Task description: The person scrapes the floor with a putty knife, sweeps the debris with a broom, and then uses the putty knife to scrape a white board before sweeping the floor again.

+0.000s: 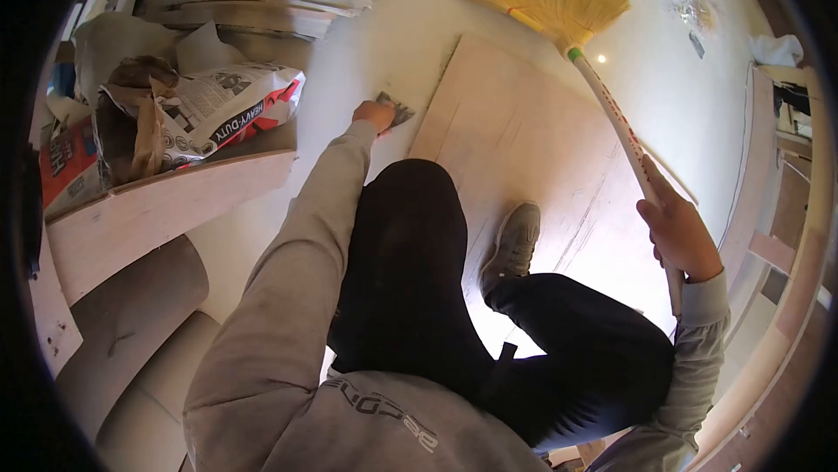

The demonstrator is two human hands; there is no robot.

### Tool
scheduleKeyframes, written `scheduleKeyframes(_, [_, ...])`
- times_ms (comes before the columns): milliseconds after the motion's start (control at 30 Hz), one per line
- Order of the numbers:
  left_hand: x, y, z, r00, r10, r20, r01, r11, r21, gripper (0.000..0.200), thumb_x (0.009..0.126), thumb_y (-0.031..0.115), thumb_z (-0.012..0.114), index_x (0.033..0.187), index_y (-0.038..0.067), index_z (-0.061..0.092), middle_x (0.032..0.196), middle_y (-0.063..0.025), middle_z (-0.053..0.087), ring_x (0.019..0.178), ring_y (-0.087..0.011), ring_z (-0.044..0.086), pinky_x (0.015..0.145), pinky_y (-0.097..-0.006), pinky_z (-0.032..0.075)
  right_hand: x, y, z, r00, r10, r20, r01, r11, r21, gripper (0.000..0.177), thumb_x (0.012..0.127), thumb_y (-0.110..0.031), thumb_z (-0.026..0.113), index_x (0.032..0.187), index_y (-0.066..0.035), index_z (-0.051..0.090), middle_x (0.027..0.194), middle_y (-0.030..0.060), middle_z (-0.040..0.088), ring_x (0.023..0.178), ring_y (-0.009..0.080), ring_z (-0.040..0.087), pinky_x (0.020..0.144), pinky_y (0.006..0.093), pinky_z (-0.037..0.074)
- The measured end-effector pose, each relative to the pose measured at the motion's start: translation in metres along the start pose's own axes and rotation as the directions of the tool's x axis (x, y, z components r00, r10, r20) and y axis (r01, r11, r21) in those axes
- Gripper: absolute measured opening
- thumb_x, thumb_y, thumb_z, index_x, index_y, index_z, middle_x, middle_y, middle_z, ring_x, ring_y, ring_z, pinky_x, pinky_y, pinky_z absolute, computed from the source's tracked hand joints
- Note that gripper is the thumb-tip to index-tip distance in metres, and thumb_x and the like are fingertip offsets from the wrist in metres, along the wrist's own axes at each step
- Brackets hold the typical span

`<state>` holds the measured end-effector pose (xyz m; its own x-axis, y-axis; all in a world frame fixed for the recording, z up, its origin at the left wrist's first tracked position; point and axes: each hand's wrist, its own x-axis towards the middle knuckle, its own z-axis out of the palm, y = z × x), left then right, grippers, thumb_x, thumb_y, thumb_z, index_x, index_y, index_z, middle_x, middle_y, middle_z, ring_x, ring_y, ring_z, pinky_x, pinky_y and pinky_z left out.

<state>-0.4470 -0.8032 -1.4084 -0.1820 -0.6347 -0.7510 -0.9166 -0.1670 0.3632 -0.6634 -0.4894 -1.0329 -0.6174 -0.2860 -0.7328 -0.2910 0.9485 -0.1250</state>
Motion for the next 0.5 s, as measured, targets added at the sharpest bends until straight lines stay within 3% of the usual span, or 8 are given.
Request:
scheduleKeyframes(100, [0.008, 0.045, -0.005, 0.999, 0.028, -0.024, -0.026, 0.998, 0.066, 0.039, 0.088, 0.035, 0.049, 0.087, -0.001, 0.064, 0.072, -0.0112, 0.067, 0.056, -0.0181, 0.065, 0.058, -0.0305, 0.052, 0.000, -0.002, 0.000, 1.000, 0.002, -0.006, -0.002, 1.000, -0.023, 0.057, 0.089, -0.014, 0.045, 0.143, -0.021, 0.028, 0.054, 0.0031, 0.045, 0.038, 0.0117, 0.045, 0.038, 0.0285, 0.043])
scheduleKeyframes(167, [0.035, 0.049, 0.007, 0.999, -0.038, -0.015, 0.037, 0.994, -0.102, 0.039, 0.088, 0.035, 0.050, 0.088, -0.001, 0.064, 0.073, -0.0114, 0.067, 0.056, -0.0178, 0.065, 0.057, -0.0295, 0.052, -0.001, 0.000, -0.001, 1.000, -0.006, -0.022, 0.005, 1.000, -0.023, 0.058, 0.089, -0.014, 0.046, 0.143, -0.021, 0.027, 0.054, 0.0035, 0.046, 0.038, 0.0123, 0.045, 0.039, 0.0291, 0.043])
scheduleKeyframes(233, [0.044, 0.025, 0.020, 0.997, -0.003, -0.079, -0.011, 0.983, -0.181, 0.039, 0.088, 0.036, 0.049, 0.088, 0.000, 0.065, 0.073, -0.0110, 0.068, 0.056, -0.0176, 0.065, 0.058, -0.0300, 0.052, 0.001, 0.003, -0.001, 1.000, -0.006, -0.015, 0.006, 1.000, -0.010, 0.058, 0.088, -0.013, 0.046, 0.143, -0.021, 0.027, 0.055, 0.0038, 0.046, 0.038, 0.0125, 0.045, 0.039, 0.0292, 0.044])
scheduleKeyframes(300, [0.032, -0.004, 0.022, 0.997, 0.081, -0.013, -0.079, 0.990, 0.117, 0.041, 0.089, 0.037, 0.048, 0.087, 0.000, 0.065, 0.073, -0.0104, 0.068, 0.056, -0.0176, 0.065, 0.058, -0.0301, 0.052, 0.005, 0.014, -0.001, 1.000, -0.012, 0.007, 0.011, 1.000, 0.012, 0.058, 0.088, -0.013, 0.047, 0.143, -0.021, 0.027, 0.055, 0.0039, 0.046, 0.038, 0.0125, 0.045, 0.039, 0.0292, 0.044])
scheduleKeyframes(333, [0.016, -0.009, 0.019, 0.997, 0.077, -0.024, -0.073, 0.990, 0.120, 0.041, 0.089, 0.037, 0.048, 0.087, 0.000, 0.065, 0.073, -0.0104, 0.068, 0.056, -0.0176, 0.065, 0.058, -0.0301, 0.052, 0.010, 0.019, -0.002, 1.000, -0.022, 0.021, 0.021, 0.999, 0.044, 0.059, 0.088, -0.013, 0.047, 0.143, -0.021, 0.028, 0.055, 0.0040, 0.046, 0.038, 0.0124, 0.045, 0.039, 0.0291, 0.044])
scheduleKeyframes(400, [-0.017, -0.007, 0.005, 0.995, -0.095, -0.007, 0.094, 0.994, -0.060, 0.047, 0.089, 0.038, 0.051, 0.106, -0.006, 0.059, 0.086, -0.0120, 0.066, 0.059, -0.0208, 0.063, 0.051, -0.0292, 0.052, 0.011, 0.021, -0.002, 0.999, -0.039, 0.017, 0.038, 0.998, 0.049, 0.058, 0.088, -0.013, 0.047, 0.143, -0.021, 0.028, 0.055, 0.0038, 0.046, 0.039, 0.0122, 0.045, 0.039, 0.0290, 0.044])
scheduleKeyframes(433, [-0.002, 0.002, 0.000, 0.996, -0.086, -0.015, 0.085, 0.994, -0.065, 0.047, 0.089, 0.038, 0.051, 0.106, -0.006, 0.059, 0.086, -0.0120, 0.066, 0.059, -0.0208, 0.063, 0.051, -0.0292, 0.052, 0.010, 0.022, -0.004, 0.999, -0.047, 0.008, 0.047, 0.998, 0.036, 0.058, 0.088, -0.014, 0.048, 0.142, -0.020, 0.028, 0.056, 0.0037, 0.046, 0.039, 0.0120, 0.045, 0.040, 0.0289, 0.044])
scheduleKeyframes(500, [0.052, 0.018, 0.000, 0.990, -0.009, 0.140, -0.008, 0.992, 0.123, 0.046, 0.089, 0.037, 0.051, 0.107, -0.005, 0.058, 0.088, -0.0120, 0.066, 0.059, -0.0205, 0.063, 0.050, -0.0290, 0.053, 0.001, 0.015, -0.010, 0.998, -0.055, 0.010, 0.055, 0.998, 0.028, 0.058, 0.088, -0.014, 0.048, 0.142, -0.021, 0.029, 0.056, 0.0036, 0.046, 0.039, 0.0119, 0.045, 0.040, 0.0289, 0.044])
